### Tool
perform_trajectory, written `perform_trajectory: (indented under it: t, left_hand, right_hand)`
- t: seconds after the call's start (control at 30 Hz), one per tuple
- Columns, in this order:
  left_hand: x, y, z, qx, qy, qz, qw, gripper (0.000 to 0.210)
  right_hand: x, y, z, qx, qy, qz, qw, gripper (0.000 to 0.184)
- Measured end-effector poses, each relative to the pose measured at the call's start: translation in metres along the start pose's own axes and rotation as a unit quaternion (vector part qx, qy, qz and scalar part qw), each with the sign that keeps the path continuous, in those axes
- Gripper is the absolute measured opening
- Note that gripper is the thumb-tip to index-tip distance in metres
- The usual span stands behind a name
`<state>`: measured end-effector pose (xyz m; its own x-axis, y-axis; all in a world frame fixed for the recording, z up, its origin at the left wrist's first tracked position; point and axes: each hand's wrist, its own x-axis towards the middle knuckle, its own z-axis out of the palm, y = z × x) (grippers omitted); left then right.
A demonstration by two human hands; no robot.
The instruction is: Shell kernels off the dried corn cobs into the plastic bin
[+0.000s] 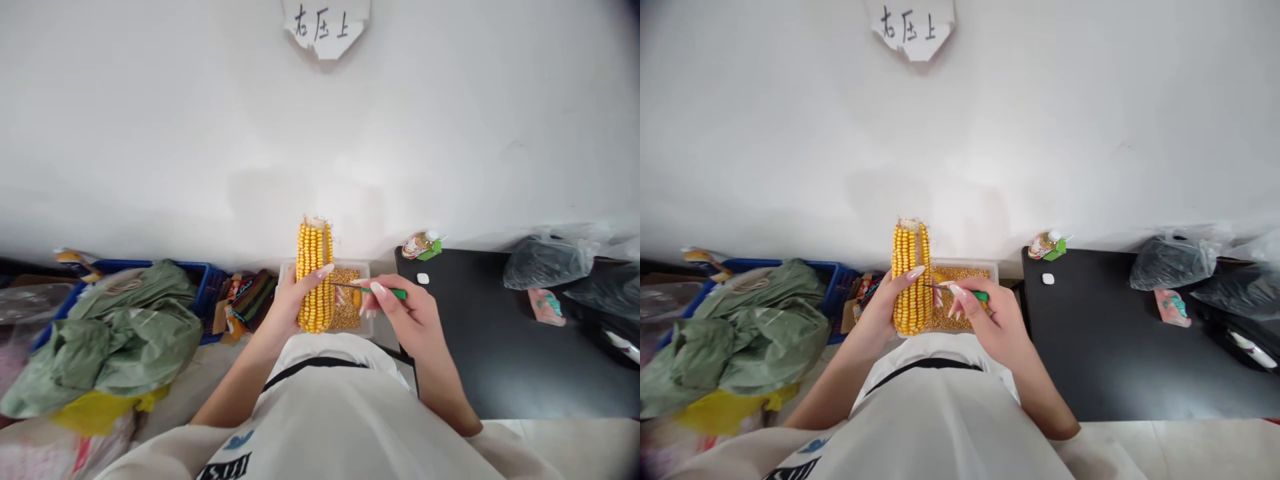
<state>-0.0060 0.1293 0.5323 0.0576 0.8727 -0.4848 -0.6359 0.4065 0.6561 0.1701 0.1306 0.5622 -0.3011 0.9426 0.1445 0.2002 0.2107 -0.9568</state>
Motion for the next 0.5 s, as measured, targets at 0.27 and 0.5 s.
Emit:
perform_trajectory:
  t: [0.27,0.5]
  left_hand:
    - [-0.021,0.010,-0.027,0.053,-0.051,-0.017,0.997,0.038]
    - [-0.024,0.017,-0.041,0.095,-0.047,-0.004,0.994,0.038]
  right_hand:
    - [-0.003,-0.020,0.013,-0.232,-0.123,-0.054,0.963,0.024]
    - [-0.005,-0.019,0.033,-0.307,-0.143,-0.102,0.935,0.027]
